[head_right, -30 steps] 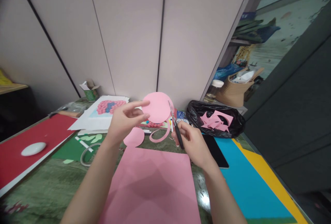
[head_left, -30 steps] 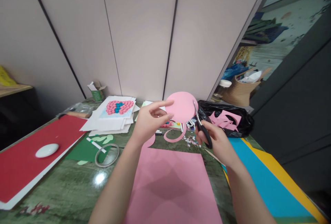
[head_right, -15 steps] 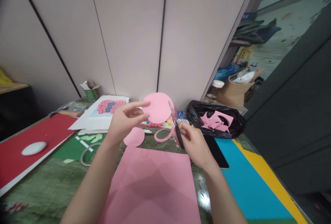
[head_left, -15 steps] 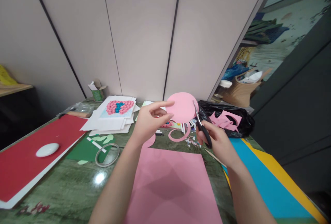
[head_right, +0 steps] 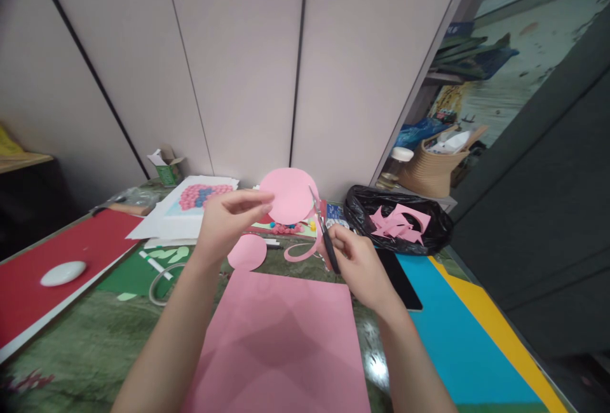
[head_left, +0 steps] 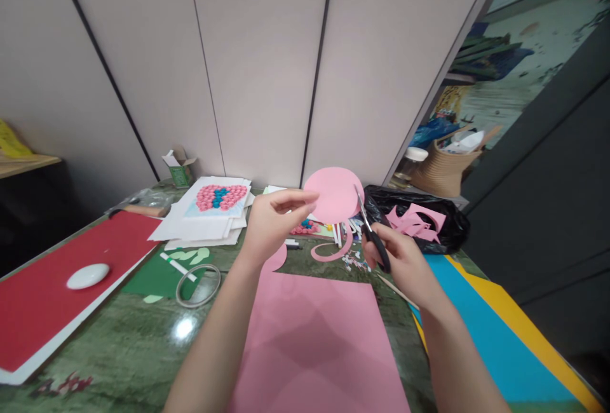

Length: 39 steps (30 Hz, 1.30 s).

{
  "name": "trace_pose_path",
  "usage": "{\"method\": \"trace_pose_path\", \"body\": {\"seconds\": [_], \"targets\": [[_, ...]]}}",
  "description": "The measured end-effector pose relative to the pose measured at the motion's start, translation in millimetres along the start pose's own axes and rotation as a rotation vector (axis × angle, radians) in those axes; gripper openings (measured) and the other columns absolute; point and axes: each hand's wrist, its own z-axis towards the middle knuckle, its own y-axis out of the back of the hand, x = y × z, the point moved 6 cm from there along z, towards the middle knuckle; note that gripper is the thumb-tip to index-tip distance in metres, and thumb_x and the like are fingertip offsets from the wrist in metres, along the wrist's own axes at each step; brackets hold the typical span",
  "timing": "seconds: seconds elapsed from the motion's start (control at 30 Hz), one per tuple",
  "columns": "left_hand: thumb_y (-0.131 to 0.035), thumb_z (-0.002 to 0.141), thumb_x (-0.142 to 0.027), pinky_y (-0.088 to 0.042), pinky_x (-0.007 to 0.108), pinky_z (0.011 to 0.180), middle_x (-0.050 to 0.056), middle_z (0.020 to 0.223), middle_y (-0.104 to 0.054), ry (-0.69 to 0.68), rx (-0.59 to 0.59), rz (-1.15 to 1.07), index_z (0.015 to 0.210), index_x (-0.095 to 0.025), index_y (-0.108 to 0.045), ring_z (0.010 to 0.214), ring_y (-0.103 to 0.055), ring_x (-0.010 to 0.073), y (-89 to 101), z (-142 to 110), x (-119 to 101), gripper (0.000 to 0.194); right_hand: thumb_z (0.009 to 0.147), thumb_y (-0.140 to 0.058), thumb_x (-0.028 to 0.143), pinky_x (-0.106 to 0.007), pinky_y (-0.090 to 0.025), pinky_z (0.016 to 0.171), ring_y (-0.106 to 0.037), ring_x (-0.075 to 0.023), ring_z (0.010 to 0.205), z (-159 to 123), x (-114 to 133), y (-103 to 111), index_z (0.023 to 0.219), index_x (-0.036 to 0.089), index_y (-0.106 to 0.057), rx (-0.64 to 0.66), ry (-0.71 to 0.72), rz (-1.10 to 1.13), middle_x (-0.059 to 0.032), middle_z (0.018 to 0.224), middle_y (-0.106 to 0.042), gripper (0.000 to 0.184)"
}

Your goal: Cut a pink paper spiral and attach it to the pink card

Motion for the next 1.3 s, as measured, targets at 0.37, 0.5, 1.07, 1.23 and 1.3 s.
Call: {"method": "trace_pose_path", "body": {"seconds": [0.37,0.5,1.07,1.23,1.3], "targets": [[-0.071,0.068,-0.028,-0.056,0.027,0.066,0.004,0.080,-0.073,0.009,-0.043,0.015,0.087,-0.020,-0.073,0.073,-0.066,0.0160,3.4,0.4,0.3,0.020,0.084,-0.042,0.015,-0.023,-0.031,0.053,-0.042,-0.0100,0.054,0.5,2.8,-0.7,0.062,0.020,-0.038,-0.006,-0.014,0.002,0.0052,0.054,-0.050,0.023],[-0.072,0.068,-0.027,-0.056,0.028,0.061,0.003,0.075,-0.072,0.038,-0.011,-0.024,0.101,-0.021,-0.069,0.069,-0.066,0.0163,0.3,-0.9,2.6,0.034,0.083,-0.041,0.014,-0.022,-0.031,0.054,-0.041,-0.0096,0.053,0.2,1.3,-1.0,0.062,0.020,-0.038,-0.017,-0.021,0.022,0.0054,0.053,-0.049,0.022],[-0.070,0.068,-0.023,-0.054,0.023,0.053,0.001,0.065,-0.069,0.068,0.103,-0.010,0.101,-0.021,-0.069,0.057,-0.062,0.0119,-6.2,-2.7,-0.9,0.033,0.088,-0.043,0.027,-0.025,-0.032,0.054,-0.045,-0.0136,0.059,2.3,4.6,-2.7,0.072,0.020,-0.046,-0.009,0.013,-0.006,0.0017,0.059,-0.053,0.018],[-0.070,0.068,-0.023,-0.055,0.023,0.053,0.001,0.066,-0.069,0.070,0.093,-0.017,0.099,-0.021,-0.070,0.057,-0.063,0.0119,-5.2,-2.6,-2.2,0.030,0.087,-0.043,0.024,-0.025,-0.032,0.055,-0.044,-0.0128,0.058,2.1,5.7,-2.7,0.070,0.020,-0.045,-0.017,0.011,-0.005,0.0026,0.058,-0.052,0.017],[-0.070,0.069,-0.022,-0.055,0.023,0.054,0.002,0.068,-0.070,0.068,0.089,-0.025,0.096,-0.020,-0.071,0.058,-0.063,0.0120,-4.9,-2.5,-2.3,0.027,0.087,-0.043,0.022,-0.024,-0.032,0.054,-0.042,-0.0122,0.057,1.8,6.4,-3.0,0.069,0.020,-0.044,-0.014,0.008,-0.002,0.0032,0.058,-0.052,0.017]]}}
